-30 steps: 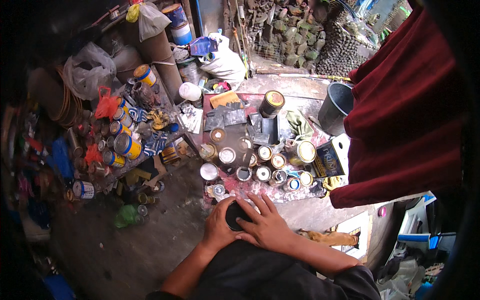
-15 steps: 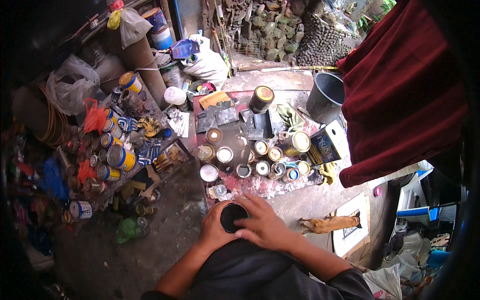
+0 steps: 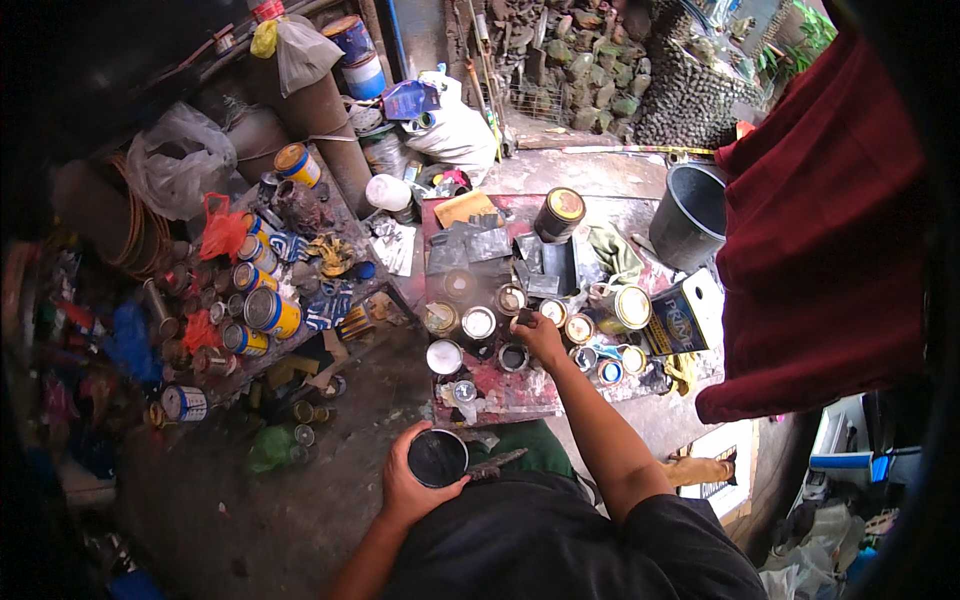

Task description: The person opens a small paint can, scoops contents into a larger container, and stirs the mixture with a stick. They handle several cans and a plastic bag while working at a cluttered table.

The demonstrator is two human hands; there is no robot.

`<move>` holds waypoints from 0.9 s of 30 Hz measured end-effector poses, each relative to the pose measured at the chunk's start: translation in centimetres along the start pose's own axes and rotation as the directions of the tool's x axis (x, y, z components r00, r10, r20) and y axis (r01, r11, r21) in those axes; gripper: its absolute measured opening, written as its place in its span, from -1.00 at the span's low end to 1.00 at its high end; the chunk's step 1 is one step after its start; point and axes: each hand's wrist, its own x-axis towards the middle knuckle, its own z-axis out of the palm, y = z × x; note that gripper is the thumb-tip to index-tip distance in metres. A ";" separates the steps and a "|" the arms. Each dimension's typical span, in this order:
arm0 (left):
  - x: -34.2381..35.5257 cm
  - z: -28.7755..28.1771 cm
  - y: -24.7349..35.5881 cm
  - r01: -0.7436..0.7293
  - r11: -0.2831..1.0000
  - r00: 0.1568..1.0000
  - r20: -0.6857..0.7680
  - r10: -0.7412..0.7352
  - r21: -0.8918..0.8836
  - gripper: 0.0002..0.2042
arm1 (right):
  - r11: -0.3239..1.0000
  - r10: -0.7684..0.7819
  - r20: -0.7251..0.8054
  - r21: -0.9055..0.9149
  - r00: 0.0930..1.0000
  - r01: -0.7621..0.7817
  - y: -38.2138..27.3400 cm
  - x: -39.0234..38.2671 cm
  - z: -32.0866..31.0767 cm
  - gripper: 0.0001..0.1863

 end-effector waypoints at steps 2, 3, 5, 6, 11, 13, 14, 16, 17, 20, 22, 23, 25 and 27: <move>0.2 0.4 -0.1 0.001 1.000 1.000 -0.014 -0.001 0.005 -0.02 | 0.998 -0.043 0.014 -0.040 0.999 0.044 0.3 0.2 -0.4 -0.60; 0.0 0.6 -0.5 0.037 0.999 0.999 -0.018 -0.037 -0.029 -0.02 | 0.993 -0.086 0.027 -0.083 0.996 0.088 -0.7 -0.6 -0.9 -0.61; -0.9 0.9 -1.4 0.119 0.988 0.991 -0.047 -0.124 -0.099 -0.02 | 0.948 -0.197 0.072 -0.241 0.978 0.209 -6.1 -3.8 -1.6 -0.68; -0.8 1.1 -1.3 0.108 0.991 0.992 -0.051 -0.113 -0.084 -0.01 | 0.937 -0.224 0.069 -0.259 0.972 0.234 -7.4 -5.0 -2.6 -0.69; 1.1 1.3 -0.5 0.100 0.994 0.995 -0.010 -0.101 -0.046 -0.01 | 0.885 -0.291 0.087 -0.353 0.953 0.303 -10.5 -9.0 -5.0 -0.75; 1.6 1.8 -1.0 0.074 0.994 0.997 -0.005 -0.075 -0.085 -0.03 | 0.901 -0.289 0.082 -0.313 0.954 0.300 -9.8 -9.8 -5.4 -0.81; 1.7 1.9 -1.3 0.062 0.993 0.998 -0.004 -0.063 -0.099 -0.04 | 0.894 -0.306 0.079 -0.319 0.949 0.315 -10.0 -10.3 -5.5 -0.82; 2.1 2.0 -1.6 0.023 0.995 1.000 -0.002 -0.023 -0.097 -0.03 | 0.879 -0.339 0.074 -0.330 0.938 0.344 -10.6 -11.3 -5.6 -0.84; 2.3 2.1 -1.7 0.003 0.995 1.000 0.001 -0.003 -0.100 -0.03 | 0.882 -0.324 0.076 -0.336 0.943 0.330 -9.9 -11.5 -5.8 -0.84; 2.4 2.1 -2.1 -0.030 0.994 0.999 0.012 0.031 -0.106 -0.04 | 0.907 -0.345 0.005 -0.258 0.939 0.334 -8.5 -12.1 -5.5 -0.82; 2.3 2.1 -2.2 -0.027 0.995 0.999 0.023 0.029 -0.100 -0.04 | 0.903 -0.349 -0.020 -0.273 0.937 0.331 -8.4 -12.5 -5.5 -0.82; 2.2 2.2 -2.3 -0.025 0.995 0.999 0.029 0.028 -0.097 -0.04 | 0.910 -0.331 -0.031 -0.274 0.943 0.310 -8.1 -12.4 -5.5 -0.83; 2.1 2.1 -2.3 -0.030 0.995 0.999 0.037 0.034 -0.097 -0.02 | 0.929 -0.279 -0.054 -0.267 0.959 0.255 -7.2 -12.4 -5.5 -0.84; 1.9 2.0 -2.3 -0.033 0.995 0.998 0.044 0.038 -0.092 -0.02 | 0.949 -0.215 -0.070 -0.250 0.974 0.191 -6.1 -12.3 -5.5 -0.82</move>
